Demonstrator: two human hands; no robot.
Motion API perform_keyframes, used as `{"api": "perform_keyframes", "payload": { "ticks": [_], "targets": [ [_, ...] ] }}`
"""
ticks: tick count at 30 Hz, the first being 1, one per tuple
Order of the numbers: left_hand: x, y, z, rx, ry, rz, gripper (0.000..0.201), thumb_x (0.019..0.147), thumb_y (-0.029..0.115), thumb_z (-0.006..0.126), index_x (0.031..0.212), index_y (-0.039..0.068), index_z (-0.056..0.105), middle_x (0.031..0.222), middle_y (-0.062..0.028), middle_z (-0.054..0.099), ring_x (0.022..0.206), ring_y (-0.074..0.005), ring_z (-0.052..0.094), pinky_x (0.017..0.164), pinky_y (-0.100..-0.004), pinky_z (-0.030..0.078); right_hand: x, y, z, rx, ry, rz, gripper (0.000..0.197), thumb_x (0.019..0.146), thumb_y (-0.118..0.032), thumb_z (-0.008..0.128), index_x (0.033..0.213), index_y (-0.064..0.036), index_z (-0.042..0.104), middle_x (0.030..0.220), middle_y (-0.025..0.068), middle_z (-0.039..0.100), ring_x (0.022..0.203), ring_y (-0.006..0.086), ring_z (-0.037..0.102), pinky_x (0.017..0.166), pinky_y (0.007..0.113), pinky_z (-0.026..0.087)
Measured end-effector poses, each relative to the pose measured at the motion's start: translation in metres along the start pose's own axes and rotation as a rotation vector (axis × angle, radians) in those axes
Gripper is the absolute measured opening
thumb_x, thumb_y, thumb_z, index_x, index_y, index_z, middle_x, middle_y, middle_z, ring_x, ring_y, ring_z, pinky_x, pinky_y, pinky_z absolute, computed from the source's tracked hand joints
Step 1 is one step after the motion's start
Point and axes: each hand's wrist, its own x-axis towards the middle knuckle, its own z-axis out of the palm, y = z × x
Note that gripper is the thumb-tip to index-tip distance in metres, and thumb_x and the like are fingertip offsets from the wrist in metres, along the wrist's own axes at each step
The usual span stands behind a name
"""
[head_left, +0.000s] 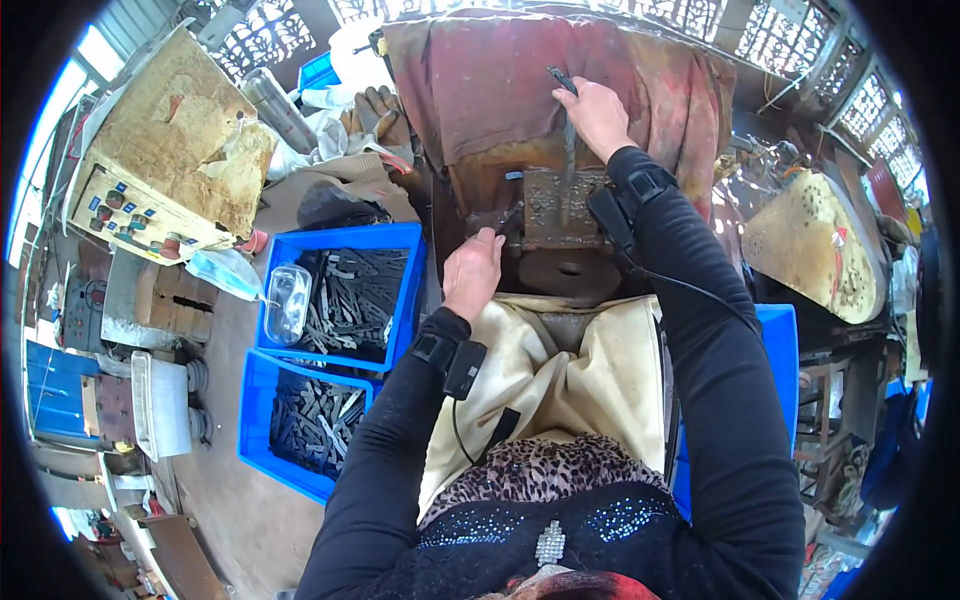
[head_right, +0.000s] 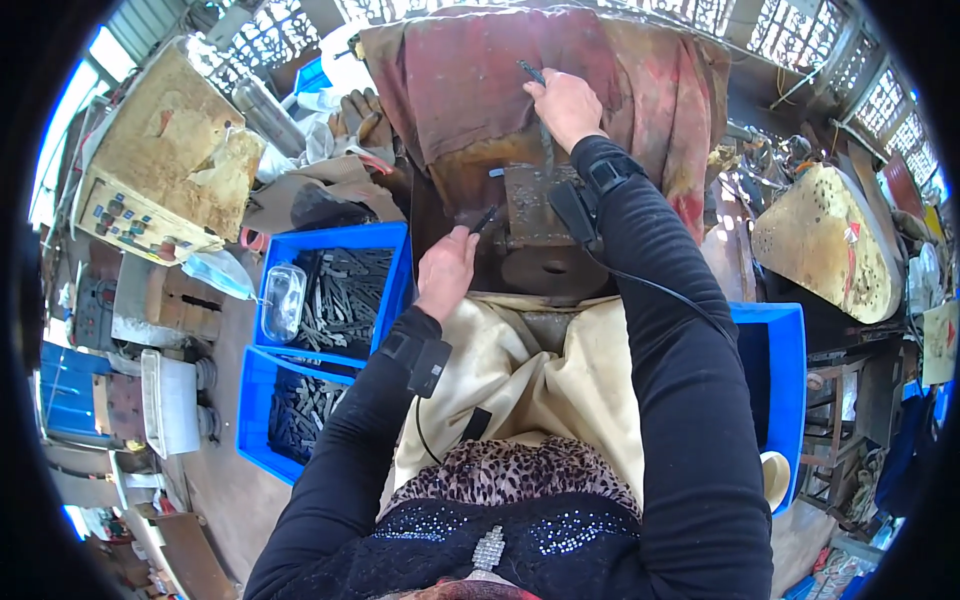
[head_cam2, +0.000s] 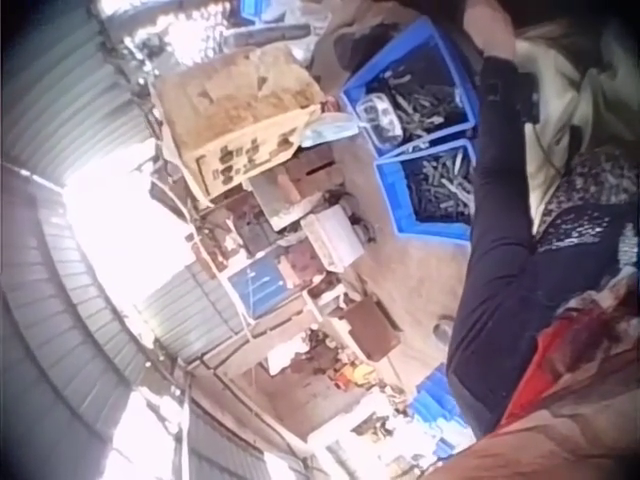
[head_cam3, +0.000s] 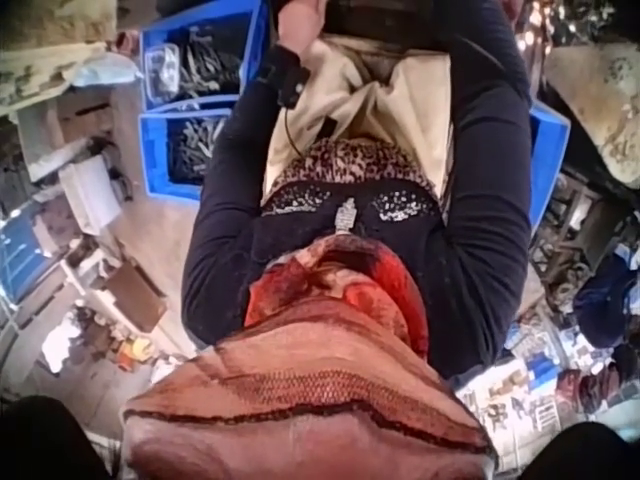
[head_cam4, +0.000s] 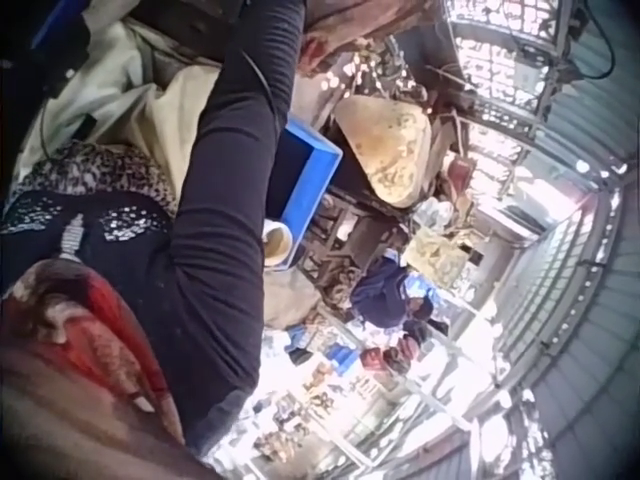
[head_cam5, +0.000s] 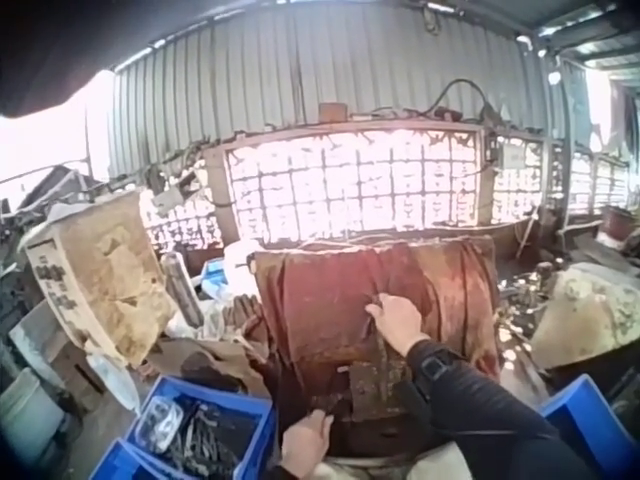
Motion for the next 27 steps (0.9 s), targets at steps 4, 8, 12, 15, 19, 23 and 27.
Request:
{"api": "perform_keyframes", "payload": {
  "ticks": [4,8,12,15,19,23,27],
  "targets": [
    [0.004,-0.006,0.002,-0.053,0.048,0.056,0.016,0.093,0.021,0.055,0.088,0.006,0.055,0.075,-0.0183,0.062,0.071,-0.0356,0.063,0.062,-0.0451,0.05,0.005,-0.001,0.005,-0.035,-0.024,0.025,0.035,0.09,-0.039,0.057,0.102,-0.0077,0.065,0.096,0.0198,0.067,0.096,0.0403,0.061,0.081,0.05,0.048],
    [0.002,-0.007,0.006,-0.081,0.059,0.044,0.015,0.092,0.018,0.056,0.1,0.006,0.06,0.078,-0.018,0.062,0.073,-0.0353,0.063,0.063,-0.0441,0.05,0.009,0.007,0.009,-0.019,0.0,-0.002,0.035,0.09,-0.04,0.057,0.101,-0.0082,0.065,0.095,0.0198,0.066,0.095,0.0401,0.061,0.081,0.05,0.047],
    [0.005,-0.001,-0.001,-0.145,0.077,0.014,0.024,0.091,0.012,0.055,0.114,0.009,0.061,0.081,-0.0165,0.062,0.075,-0.035,0.062,0.065,-0.0432,0.05,0.01,0.007,0.008,-0.015,-0.008,-0.002,0.034,0.09,-0.039,0.057,0.101,-0.0073,0.065,0.097,0.0191,0.067,0.096,0.0402,0.062,0.082,0.05,0.048],
    [0.004,0.001,-0.007,-0.21,0.106,0.056,0.032,0.089,0.007,0.055,0.12,0.012,0.061,0.084,-0.0154,0.062,0.077,-0.0347,0.062,0.066,-0.0425,0.051,0.009,0.003,0.006,-0.016,-0.017,-0.001,0.034,0.09,-0.039,0.057,0.101,-0.0075,0.065,0.097,0.0188,0.067,0.096,0.0397,0.062,0.082,0.05,0.047],
    [0.0,0.0,-0.013,-0.254,-0.065,0.071,0.032,0.085,0.002,0.054,0.114,0.013,0.064,0.087,-0.0142,0.063,0.08,-0.0341,0.063,0.067,-0.0416,0.052,0.007,-0.002,0.001,0.012,-0.06,0.047,0.033,0.089,-0.039,0.057,0.101,-0.0088,0.065,0.098,0.0184,0.067,0.097,0.0387,0.062,0.082,0.049,0.047],
    [-0.001,0.001,-0.008,-0.258,-0.053,0.081,0.032,0.082,0.001,0.055,0.11,0.012,0.064,0.087,-0.0139,0.063,0.08,-0.034,0.063,0.068,-0.0408,0.052,0.007,0.003,0.002,0.006,-0.058,0.034,0.032,0.089,-0.039,0.057,0.1,-0.0102,0.065,0.098,0.0179,0.067,0.098,0.0377,0.062,0.082,0.049,0.048],
    [0.0,0.001,-0.006,-0.244,-0.028,0.106,0.026,0.086,0.003,0.054,0.108,0.011,0.064,0.083,-0.0133,0.06,0.076,-0.0346,0.06,0.067,-0.0421,0.05,0.007,0.002,0.003,0.024,-0.055,0.057,0.031,0.089,-0.038,0.058,0.099,-0.0105,0.065,0.097,0.0175,0.067,0.098,0.0369,0.062,0.082,0.049,0.048]
  ]
}}
